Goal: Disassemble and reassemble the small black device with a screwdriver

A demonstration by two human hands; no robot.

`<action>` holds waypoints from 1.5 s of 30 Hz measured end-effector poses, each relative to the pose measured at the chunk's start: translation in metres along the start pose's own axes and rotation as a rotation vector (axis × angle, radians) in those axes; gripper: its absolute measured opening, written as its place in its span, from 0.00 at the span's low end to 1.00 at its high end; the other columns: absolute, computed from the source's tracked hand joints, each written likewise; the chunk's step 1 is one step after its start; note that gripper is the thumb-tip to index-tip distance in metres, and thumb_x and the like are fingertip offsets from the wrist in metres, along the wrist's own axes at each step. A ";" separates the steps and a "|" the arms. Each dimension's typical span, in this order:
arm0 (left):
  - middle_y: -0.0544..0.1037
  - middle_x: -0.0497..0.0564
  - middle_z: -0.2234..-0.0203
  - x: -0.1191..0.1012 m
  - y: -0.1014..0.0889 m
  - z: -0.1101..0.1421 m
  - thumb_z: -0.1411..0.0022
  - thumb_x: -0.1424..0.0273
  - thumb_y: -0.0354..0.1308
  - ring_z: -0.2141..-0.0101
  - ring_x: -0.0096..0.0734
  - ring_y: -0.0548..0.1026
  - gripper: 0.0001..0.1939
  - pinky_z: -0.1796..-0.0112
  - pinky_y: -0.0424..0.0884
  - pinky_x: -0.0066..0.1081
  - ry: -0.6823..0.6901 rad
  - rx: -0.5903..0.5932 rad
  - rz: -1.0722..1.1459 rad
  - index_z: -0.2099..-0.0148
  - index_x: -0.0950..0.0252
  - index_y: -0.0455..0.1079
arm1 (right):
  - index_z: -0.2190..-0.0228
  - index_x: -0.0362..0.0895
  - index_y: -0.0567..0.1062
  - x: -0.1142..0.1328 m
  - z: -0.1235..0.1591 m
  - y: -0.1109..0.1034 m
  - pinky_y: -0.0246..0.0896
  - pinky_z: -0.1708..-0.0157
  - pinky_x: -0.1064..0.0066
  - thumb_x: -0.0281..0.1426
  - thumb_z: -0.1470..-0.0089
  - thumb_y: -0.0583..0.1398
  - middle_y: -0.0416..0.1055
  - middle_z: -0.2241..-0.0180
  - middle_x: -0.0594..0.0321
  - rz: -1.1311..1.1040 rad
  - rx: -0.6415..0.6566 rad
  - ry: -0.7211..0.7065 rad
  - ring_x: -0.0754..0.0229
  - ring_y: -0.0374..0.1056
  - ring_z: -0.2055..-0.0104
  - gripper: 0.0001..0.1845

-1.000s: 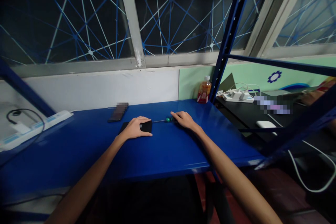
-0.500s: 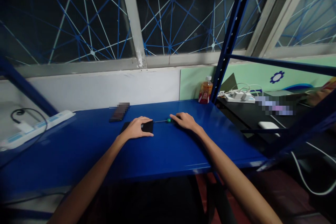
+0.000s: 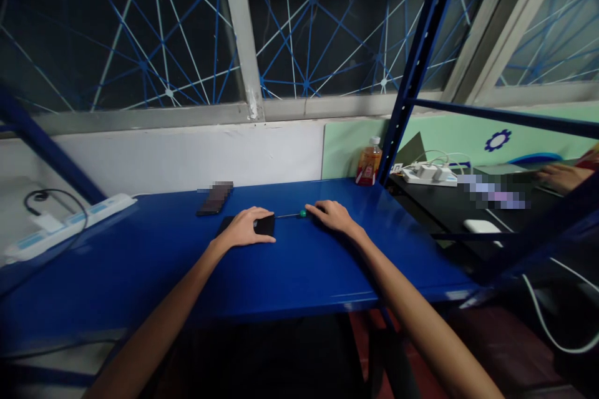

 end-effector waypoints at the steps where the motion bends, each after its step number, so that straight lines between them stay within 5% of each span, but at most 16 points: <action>1: 0.71 0.58 0.47 0.000 0.000 0.000 0.55 0.41 0.60 0.49 0.53 0.68 0.43 0.52 0.66 0.46 0.001 -0.004 0.000 0.42 0.59 0.66 | 0.76 0.45 0.73 -0.001 0.000 0.001 0.49 0.77 0.72 0.53 0.48 0.55 0.66 0.81 0.65 -0.007 -0.006 0.003 0.62 0.60 0.78 0.24; 6: 0.71 0.57 0.48 -0.001 0.000 0.001 0.53 0.41 0.59 0.50 0.52 0.69 0.41 0.52 0.66 0.46 0.015 -0.020 -0.004 0.43 0.60 0.67 | 0.66 0.45 0.70 -0.007 0.000 0.002 0.53 0.79 0.74 0.49 0.60 0.66 0.68 0.77 0.68 -0.238 0.053 -0.011 0.65 0.59 0.80 0.25; 10: 0.71 0.58 0.47 0.001 0.000 0.000 0.53 0.41 0.58 0.49 0.53 0.69 0.41 0.52 0.66 0.47 0.009 -0.002 -0.009 0.42 0.59 0.66 | 0.70 0.43 0.73 -0.005 0.002 0.000 0.51 0.82 0.73 0.50 0.53 0.61 0.66 0.82 0.68 -0.304 0.150 0.006 0.66 0.58 0.84 0.22; 16: 0.71 0.58 0.47 0.002 0.000 0.000 0.53 0.41 0.58 0.49 0.54 0.68 0.41 0.52 0.66 0.48 0.001 0.010 -0.009 0.42 0.59 0.66 | 0.81 0.43 0.70 -0.004 -0.001 -0.001 0.48 0.79 0.73 0.51 0.47 0.55 0.62 0.83 0.67 -0.174 0.020 -0.002 0.65 0.56 0.80 0.26; 20: 0.71 0.58 0.47 0.002 0.000 0.000 0.53 0.41 0.59 0.50 0.53 0.69 0.41 0.52 0.66 0.47 0.003 0.005 -0.005 0.42 0.59 0.66 | 0.69 0.44 0.70 -0.005 -0.001 0.003 0.52 0.78 0.75 0.48 0.53 0.62 0.66 0.77 0.68 -0.260 0.016 -0.016 0.65 0.58 0.77 0.20; 24: 0.71 0.58 0.47 0.002 0.000 0.000 0.54 0.40 0.59 0.50 0.53 0.69 0.43 0.52 0.66 0.47 0.011 0.005 -0.015 0.42 0.60 0.66 | 0.62 0.45 0.65 -0.005 0.002 0.006 0.48 0.83 0.76 0.46 0.57 0.65 0.65 0.79 0.71 -0.459 0.134 -0.009 0.68 0.54 0.84 0.25; 32: 0.70 0.57 0.47 0.000 -0.001 0.001 0.54 0.39 0.58 0.49 0.52 0.68 0.43 0.52 0.66 0.47 0.002 0.023 -0.031 0.41 0.59 0.65 | 0.83 0.43 0.67 -0.003 -0.002 -0.002 0.47 0.79 0.72 0.53 0.47 0.54 0.58 0.85 0.68 -0.091 0.040 -0.073 0.66 0.54 0.81 0.29; 36: 0.71 0.57 0.48 0.000 -0.001 0.000 0.54 0.40 0.58 0.50 0.52 0.69 0.42 0.52 0.66 0.46 0.012 0.008 -0.029 0.42 0.60 0.66 | 0.77 0.44 0.68 -0.003 -0.003 0.003 0.50 0.76 0.72 0.52 0.44 0.51 0.62 0.81 0.67 -0.109 0.018 -0.075 0.64 0.56 0.78 0.26; 41: 0.71 0.57 0.48 0.001 0.000 0.000 0.54 0.40 0.59 0.51 0.52 0.69 0.42 0.53 0.67 0.46 0.006 -0.001 -0.024 0.42 0.59 0.66 | 0.65 0.44 0.68 -0.008 -0.001 0.006 0.51 0.79 0.74 0.51 0.57 0.63 0.67 0.78 0.67 -0.235 0.053 -0.042 0.64 0.59 0.80 0.26; 45: 0.71 0.57 0.48 0.001 0.000 0.000 0.54 0.40 0.58 0.50 0.52 0.69 0.42 0.53 0.67 0.47 0.017 -0.001 -0.020 0.42 0.59 0.66 | 0.70 0.43 0.72 -0.007 0.000 0.003 0.50 0.80 0.72 0.53 0.52 0.58 0.66 0.81 0.66 -0.181 0.101 -0.032 0.64 0.59 0.82 0.25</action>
Point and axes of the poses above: each hand's wrist, its own z-axis away from the middle knuckle, its own y-axis out of the palm, x = y × z, the point moved 4 cm from there along -z, towards the middle knuckle
